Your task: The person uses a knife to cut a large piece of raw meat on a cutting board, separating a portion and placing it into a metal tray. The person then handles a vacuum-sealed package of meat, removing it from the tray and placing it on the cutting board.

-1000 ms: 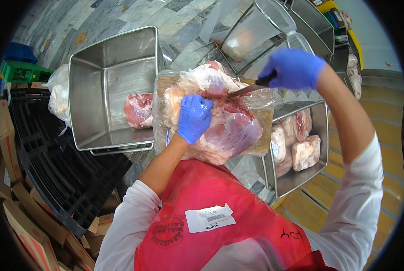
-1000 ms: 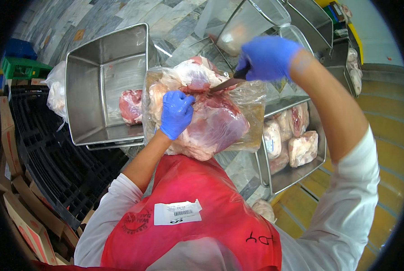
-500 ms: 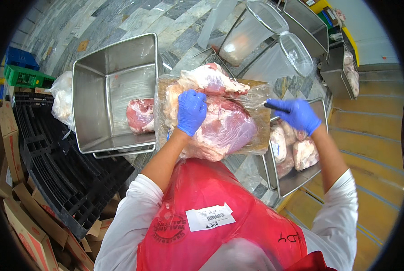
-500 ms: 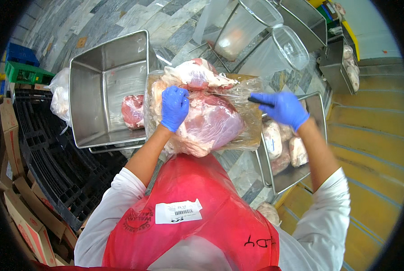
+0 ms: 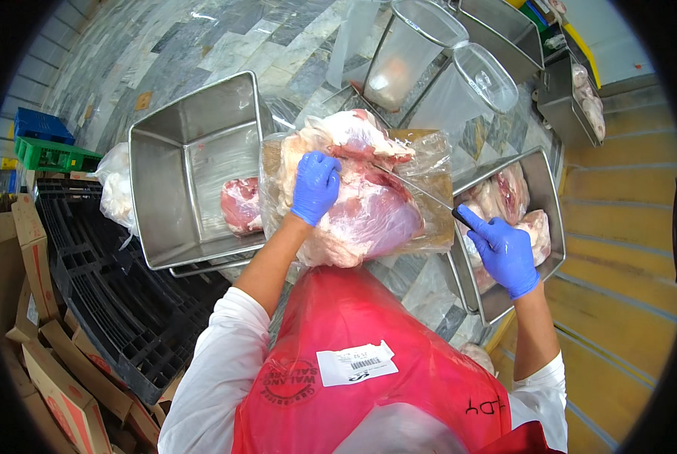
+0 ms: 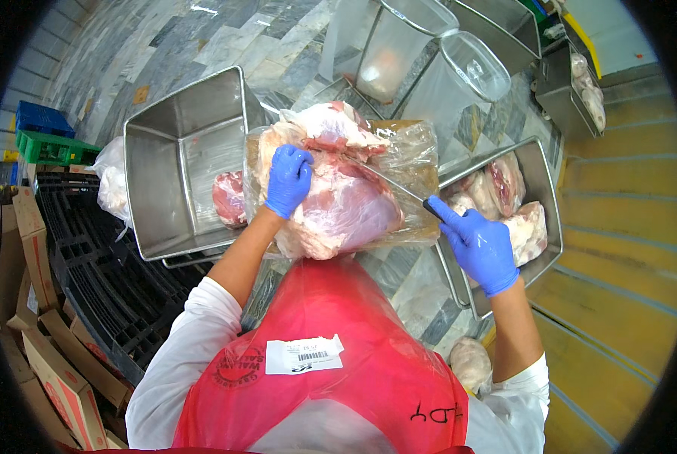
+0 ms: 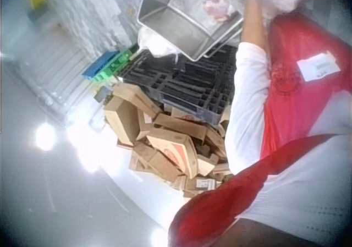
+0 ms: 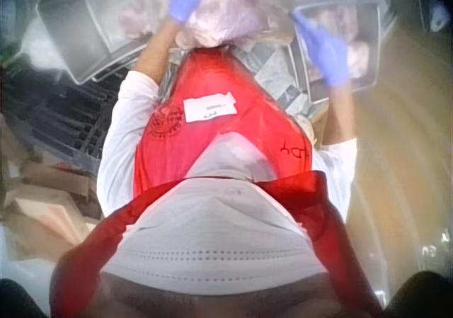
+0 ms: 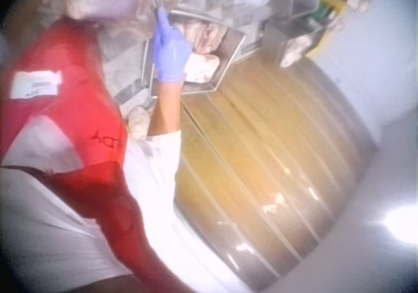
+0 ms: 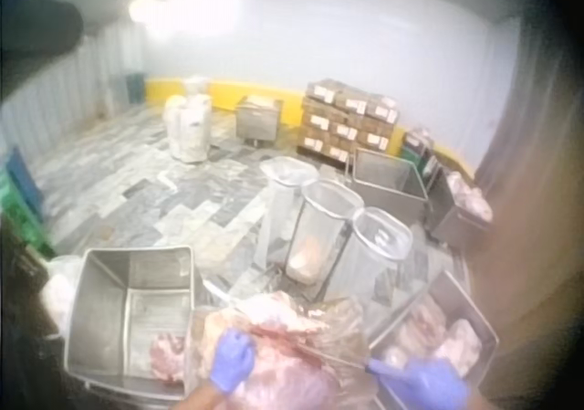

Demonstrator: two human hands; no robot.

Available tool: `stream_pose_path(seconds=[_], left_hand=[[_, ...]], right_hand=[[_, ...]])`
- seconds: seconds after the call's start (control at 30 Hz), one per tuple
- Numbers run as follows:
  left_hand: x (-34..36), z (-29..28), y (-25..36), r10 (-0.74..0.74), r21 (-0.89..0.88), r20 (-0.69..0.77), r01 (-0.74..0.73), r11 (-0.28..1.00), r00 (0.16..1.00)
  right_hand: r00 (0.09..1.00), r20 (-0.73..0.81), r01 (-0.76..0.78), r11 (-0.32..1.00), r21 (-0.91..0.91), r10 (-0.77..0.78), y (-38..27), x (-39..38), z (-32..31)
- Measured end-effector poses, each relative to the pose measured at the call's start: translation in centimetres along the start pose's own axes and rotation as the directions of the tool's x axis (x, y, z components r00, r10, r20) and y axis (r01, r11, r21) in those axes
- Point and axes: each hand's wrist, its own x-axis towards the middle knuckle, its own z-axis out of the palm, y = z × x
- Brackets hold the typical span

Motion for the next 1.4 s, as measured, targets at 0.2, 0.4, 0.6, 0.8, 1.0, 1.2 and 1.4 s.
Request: stream_pose_path(seconds=[0.2, 0.4, 0.6, 0.8, 1.0, 1.2, 1.4], left_hand=[[1.0, -0.7, 0.4, -0.055, 0.237, 0.180, 0.010, 0.971, 0.982], [0.7, 0.6, -0.8, -0.046, 0.183, 0.054, 0.036, 0.982, 0.997], [0.7, 0.4, -0.3, -0.012, 0.079, -0.027, 0.015, 0.997, 1.000], [0.4, 0.3, -0.6, -0.011, 0.025, -0.035, 0.012, 1.000, 0.999], [0.0, -0.1, -0.6, -0.043, 0.006, -0.050, 0.043, 0.999, 0.998], [-0.2, -0.4, -0.4, -0.123, -0.064, -0.133, 0.116, 0.991, 0.983], [0.1, -0.2, 0.2, -0.210, -0.105, -0.203, 0.192, 0.976, 0.957]], right_hand=[[0.999, 0.015, -0.046, 0.999, -0.018, 0.046, -2.0, 0.8, 2.0], [0.998, 0.044, -0.042, 0.998, -0.055, 0.044, -3.1, 2.6, 2.0], [0.981, 0.114, 0.168, 0.983, -0.080, -0.158, -2.9, 7.5, -2.0], [0.889, 0.372, 0.359, 0.911, -0.204, -0.267, -5.3, 16.3, -4.7], [0.711, 0.461, 0.395, 0.844, 0.362, -0.531, 1.4, 26.7, -4.4], [0.586, 0.803, -0.278, 0.902, 0.331, -0.114, 5.3, 28.8, -2.6], [0.614, 0.771, -0.496, 0.676, 0.544, -0.170, 9.1, 23.7, 4.0]])
